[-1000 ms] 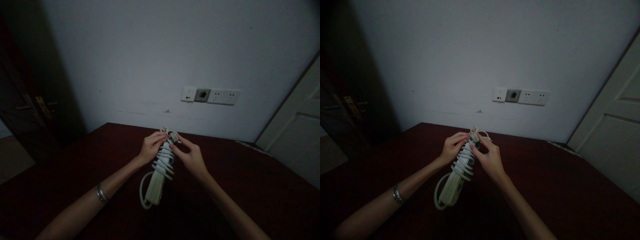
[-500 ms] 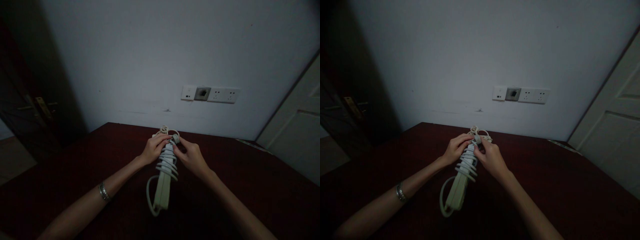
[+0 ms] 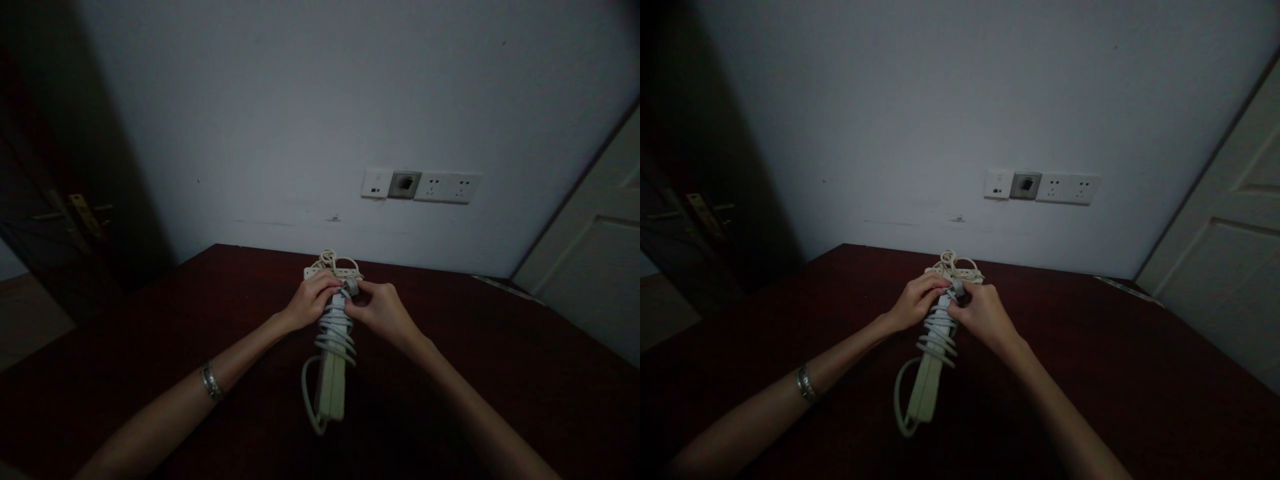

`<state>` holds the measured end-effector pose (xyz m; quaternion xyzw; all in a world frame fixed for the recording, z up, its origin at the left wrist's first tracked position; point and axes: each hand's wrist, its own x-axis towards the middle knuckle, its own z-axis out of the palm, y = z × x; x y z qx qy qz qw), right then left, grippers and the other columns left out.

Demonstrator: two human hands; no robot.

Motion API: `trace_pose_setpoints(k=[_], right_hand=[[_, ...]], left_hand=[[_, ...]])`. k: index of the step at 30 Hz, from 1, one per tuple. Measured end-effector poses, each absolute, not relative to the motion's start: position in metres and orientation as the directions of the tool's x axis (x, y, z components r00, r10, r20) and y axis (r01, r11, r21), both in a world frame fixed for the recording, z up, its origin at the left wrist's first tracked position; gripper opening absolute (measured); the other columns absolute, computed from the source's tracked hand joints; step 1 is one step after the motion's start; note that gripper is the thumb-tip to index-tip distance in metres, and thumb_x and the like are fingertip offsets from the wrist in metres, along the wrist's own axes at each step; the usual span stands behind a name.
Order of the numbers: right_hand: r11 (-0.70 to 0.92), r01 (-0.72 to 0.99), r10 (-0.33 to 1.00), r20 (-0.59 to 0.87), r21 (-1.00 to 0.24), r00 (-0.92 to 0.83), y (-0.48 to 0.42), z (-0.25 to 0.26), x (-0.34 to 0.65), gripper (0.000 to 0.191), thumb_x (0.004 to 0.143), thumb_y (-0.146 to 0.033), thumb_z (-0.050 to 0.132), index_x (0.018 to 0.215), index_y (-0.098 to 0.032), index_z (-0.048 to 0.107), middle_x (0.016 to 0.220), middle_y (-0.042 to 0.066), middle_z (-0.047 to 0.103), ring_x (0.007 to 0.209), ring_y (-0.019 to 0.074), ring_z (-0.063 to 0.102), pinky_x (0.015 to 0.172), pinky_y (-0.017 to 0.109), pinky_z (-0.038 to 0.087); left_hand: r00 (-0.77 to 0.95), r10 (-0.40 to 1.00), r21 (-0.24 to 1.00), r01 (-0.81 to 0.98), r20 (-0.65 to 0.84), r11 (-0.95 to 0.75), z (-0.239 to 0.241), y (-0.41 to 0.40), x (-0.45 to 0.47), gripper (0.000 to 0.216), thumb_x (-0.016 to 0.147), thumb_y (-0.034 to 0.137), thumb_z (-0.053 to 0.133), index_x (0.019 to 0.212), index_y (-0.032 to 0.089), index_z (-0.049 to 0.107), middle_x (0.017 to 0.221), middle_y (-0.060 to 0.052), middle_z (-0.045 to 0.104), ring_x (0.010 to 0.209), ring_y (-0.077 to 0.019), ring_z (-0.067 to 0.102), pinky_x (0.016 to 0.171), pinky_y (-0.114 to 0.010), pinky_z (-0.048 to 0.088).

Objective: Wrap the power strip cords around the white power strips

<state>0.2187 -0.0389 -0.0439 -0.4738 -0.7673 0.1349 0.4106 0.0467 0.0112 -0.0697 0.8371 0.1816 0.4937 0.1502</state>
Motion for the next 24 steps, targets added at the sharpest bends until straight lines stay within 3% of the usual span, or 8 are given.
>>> trace_pose_setpoints(k=[5, 10, 19, 24], right_hand=[[0.495, 0.578, 0.851, 0.495, -0.649, -0.173, -0.041, -0.043, 0.216, 0.01, 0.067, -0.021, 0.056, 0.07, -0.014, 0.064, 0.054, -0.003, 0.052, 0.048, 0.0081, 0.043, 0.046, 0.019, 0.032], [0.495, 0.604, 0.846, 0.504, -0.625, -0.172, -0.042, -0.042, 0.215, 0.01, 0.068, -0.021, 0.056, 0.063, -0.013, 0.061, 0.052, -0.003, 0.051, 0.047, 0.0072, 0.04, 0.045, 0.019, 0.031], [0.559, 0.646, 0.788, 0.575, -0.52, -0.219, -0.045, -0.037, 0.217, 0.012, 0.073, -0.02, 0.054, 0.077, -0.013, 0.063, 0.062, 0.0, 0.058, 0.054, 0.0092, 0.049, 0.055, 0.02, 0.036], [0.574, 0.675, 0.776, 0.571, -0.463, -0.268, -0.046, -0.035, 0.219, 0.015, 0.075, -0.02, 0.053, 0.084, -0.014, 0.063, 0.07, 0.002, 0.061, 0.059, 0.0112, 0.052, 0.059, 0.021, 0.036]], left_hand=[[0.384, 0.506, 0.509, 0.102, 0.773, -0.855, -0.069, 0.012, 0.048, 0.015, 0.085, 0.019, 0.051, 0.084, 0.015, 0.064, 0.086, -0.008, 0.065, 0.084, -0.0171, 0.059, 0.079, -0.033, 0.046], [0.376, 0.518, 0.523, 0.097, 0.769, -0.847, -0.068, 0.011, 0.049, 0.015, 0.085, 0.021, 0.049, 0.082, 0.015, 0.063, 0.083, -0.006, 0.063, 0.082, -0.0167, 0.057, 0.078, -0.032, 0.045], [0.394, 0.647, 0.676, 0.082, 0.653, -0.733, -0.069, 0.003, 0.054, 0.027, 0.089, 0.021, 0.04, 0.113, 0.017, 0.053, 0.114, -0.008, 0.058, 0.108, -0.0187, 0.052, 0.096, -0.033, 0.037], [0.385, 0.689, 0.701, 0.134, 0.615, -0.701, -0.069, 0.002, 0.055, 0.028, 0.088, 0.023, 0.039, 0.108, 0.016, 0.058, 0.105, -0.007, 0.063, 0.099, -0.0198, 0.057, 0.091, -0.032, 0.041]])
